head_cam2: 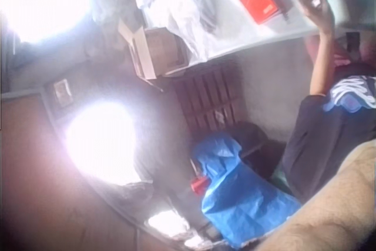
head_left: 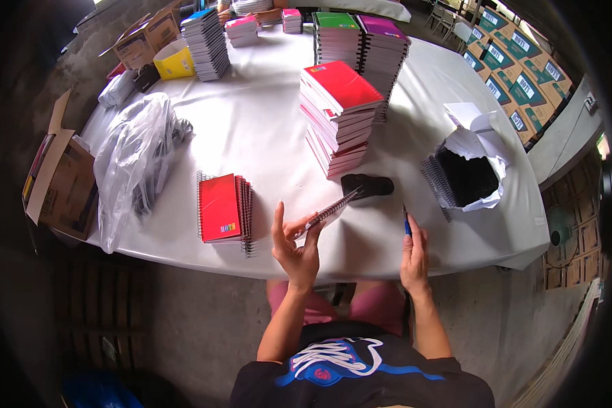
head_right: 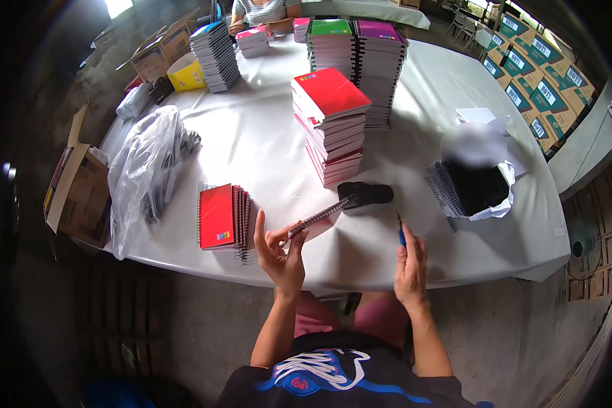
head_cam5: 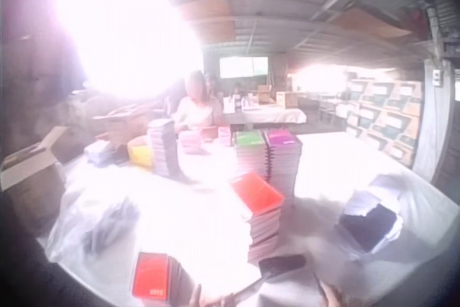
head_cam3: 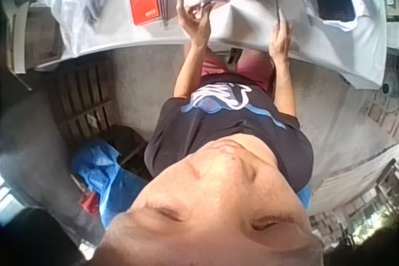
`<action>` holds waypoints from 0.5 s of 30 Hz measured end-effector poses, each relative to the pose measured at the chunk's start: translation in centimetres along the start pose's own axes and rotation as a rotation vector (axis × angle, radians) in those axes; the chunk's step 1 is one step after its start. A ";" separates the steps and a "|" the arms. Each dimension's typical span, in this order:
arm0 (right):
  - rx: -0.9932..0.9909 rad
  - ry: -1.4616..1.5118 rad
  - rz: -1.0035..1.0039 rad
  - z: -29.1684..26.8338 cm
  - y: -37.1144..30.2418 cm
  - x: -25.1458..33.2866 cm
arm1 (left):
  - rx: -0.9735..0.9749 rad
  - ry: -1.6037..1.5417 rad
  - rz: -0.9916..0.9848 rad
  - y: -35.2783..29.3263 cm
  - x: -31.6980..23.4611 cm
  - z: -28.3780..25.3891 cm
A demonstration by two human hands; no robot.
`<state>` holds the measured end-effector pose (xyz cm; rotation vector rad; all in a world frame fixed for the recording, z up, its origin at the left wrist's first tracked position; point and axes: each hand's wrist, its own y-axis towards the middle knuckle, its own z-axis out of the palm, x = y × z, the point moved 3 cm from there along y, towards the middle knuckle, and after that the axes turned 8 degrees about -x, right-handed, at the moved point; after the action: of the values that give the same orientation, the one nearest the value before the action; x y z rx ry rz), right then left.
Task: The person manually assembles spiral notebooks by taking a stack of pages, aligning the pre-punched holes, and threading a plastic spiral coil through the holes. They finish each notebook by trimming the excess coil with a pair of shears.
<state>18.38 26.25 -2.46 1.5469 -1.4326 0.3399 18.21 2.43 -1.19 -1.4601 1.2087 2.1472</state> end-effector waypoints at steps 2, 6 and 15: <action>0.151 0.036 -0.086 0.1 0.6 5.8 | -0.014 0.083 0.061 0.0 -0.5 -0.3; 0.233 -0.028 -0.308 1.3 0.8 11.4 | -0.057 0.037 0.067 -0.1 -0.9 0.0; 0.496 0.294 -0.064 2.7 0.7 11.0 | -0.058 0.026 0.185 -0.6 -0.9 -0.1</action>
<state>19.63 17.53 4.67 1.8356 -1.1132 0.8968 19.01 2.94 -0.75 -1.4550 1.3495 2.3074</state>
